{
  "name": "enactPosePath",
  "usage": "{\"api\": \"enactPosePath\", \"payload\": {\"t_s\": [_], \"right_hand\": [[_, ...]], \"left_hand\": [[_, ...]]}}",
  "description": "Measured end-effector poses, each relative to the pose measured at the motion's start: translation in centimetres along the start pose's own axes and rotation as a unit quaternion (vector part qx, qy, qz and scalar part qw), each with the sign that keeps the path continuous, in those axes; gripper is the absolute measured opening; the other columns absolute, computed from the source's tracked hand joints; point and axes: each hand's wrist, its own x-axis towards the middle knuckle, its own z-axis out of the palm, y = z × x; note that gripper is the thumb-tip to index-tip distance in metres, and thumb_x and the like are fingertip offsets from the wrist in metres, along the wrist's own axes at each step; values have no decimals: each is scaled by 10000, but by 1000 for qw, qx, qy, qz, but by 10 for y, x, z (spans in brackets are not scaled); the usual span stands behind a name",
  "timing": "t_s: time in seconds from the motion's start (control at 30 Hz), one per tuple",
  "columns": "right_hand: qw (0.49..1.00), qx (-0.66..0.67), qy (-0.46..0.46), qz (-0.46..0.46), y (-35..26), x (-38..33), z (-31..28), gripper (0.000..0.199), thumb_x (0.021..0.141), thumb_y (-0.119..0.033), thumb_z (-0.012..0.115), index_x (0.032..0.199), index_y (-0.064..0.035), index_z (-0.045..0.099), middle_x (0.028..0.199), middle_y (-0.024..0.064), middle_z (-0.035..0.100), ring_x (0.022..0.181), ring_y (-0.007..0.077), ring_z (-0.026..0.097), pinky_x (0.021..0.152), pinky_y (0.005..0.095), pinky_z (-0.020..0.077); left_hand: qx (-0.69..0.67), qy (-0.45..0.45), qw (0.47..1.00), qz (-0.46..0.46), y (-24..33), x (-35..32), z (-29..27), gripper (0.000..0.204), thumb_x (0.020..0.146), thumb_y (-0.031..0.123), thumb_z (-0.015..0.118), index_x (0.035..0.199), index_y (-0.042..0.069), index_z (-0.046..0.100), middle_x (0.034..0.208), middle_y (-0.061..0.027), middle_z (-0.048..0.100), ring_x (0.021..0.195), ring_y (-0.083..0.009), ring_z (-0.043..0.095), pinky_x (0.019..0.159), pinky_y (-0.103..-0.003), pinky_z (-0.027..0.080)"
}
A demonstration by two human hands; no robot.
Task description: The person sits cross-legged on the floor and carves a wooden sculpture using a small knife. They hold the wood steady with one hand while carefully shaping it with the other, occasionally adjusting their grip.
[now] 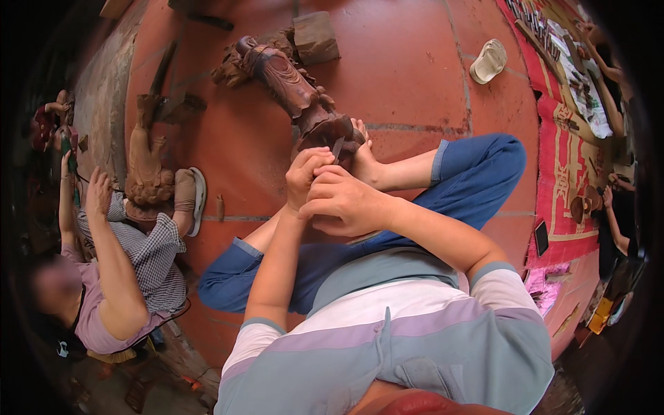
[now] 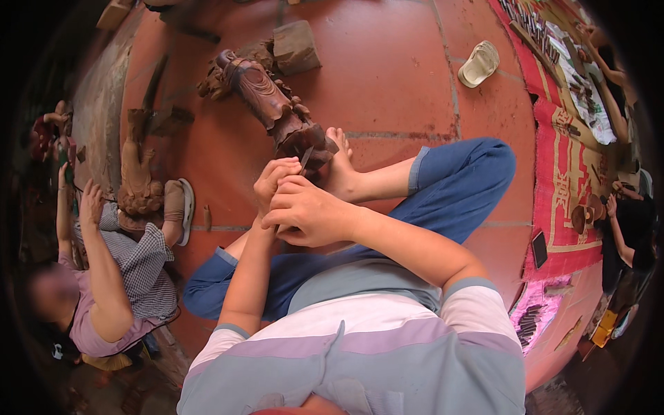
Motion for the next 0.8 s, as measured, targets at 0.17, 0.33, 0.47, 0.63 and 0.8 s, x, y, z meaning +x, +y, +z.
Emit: {"api": "enactPosePath", "payload": {"t_s": [0.17,0.33,0.47,0.63,0.8], "right_hand": [[1000,-11,13,-15,26,7,11,217,671,-217,765,582,-112,598,698,8,556,742,203,508,764,364,415],[998,-46,32,28,36,-6,35,196,644,-166,723,516,-121,581,605,-2,548,664,199,500,735,358,409],[997,-52,35,45,27,-15,45,103,587,-175,695,524,-112,643,586,22,601,665,211,554,735,389,404],[995,-50,74,38,33,5,30,145,598,-122,701,511,-99,587,583,18,557,633,203,526,714,369,402],[995,-55,2,86,25,-8,38,137,600,-132,679,502,-92,593,559,42,560,625,211,533,705,382,401]], "left_hand": [[1,-2,1000,-3,-2,22,9,202,748,-26,723,937,-5,655,975,-138,662,935,-247,665,809,-336,544],[2,48,999,-10,-12,1,24,197,758,-27,736,937,-1,659,959,-119,675,910,-232,671,808,-317,543],[5,34,999,-9,-25,-27,27,244,754,-90,717,976,1,674,993,-128,683,916,-208,672,833,-308,549],[-30,79,995,-52,-2,9,28,207,753,-66,710,942,6,669,971,-130,690,933,-256,676,839,-316,540],[1,19,1000,-8,-20,-20,30,224,769,-115,691,965,-10,664,1016,-143,682,990,-232,661,871,-307,530]]}}
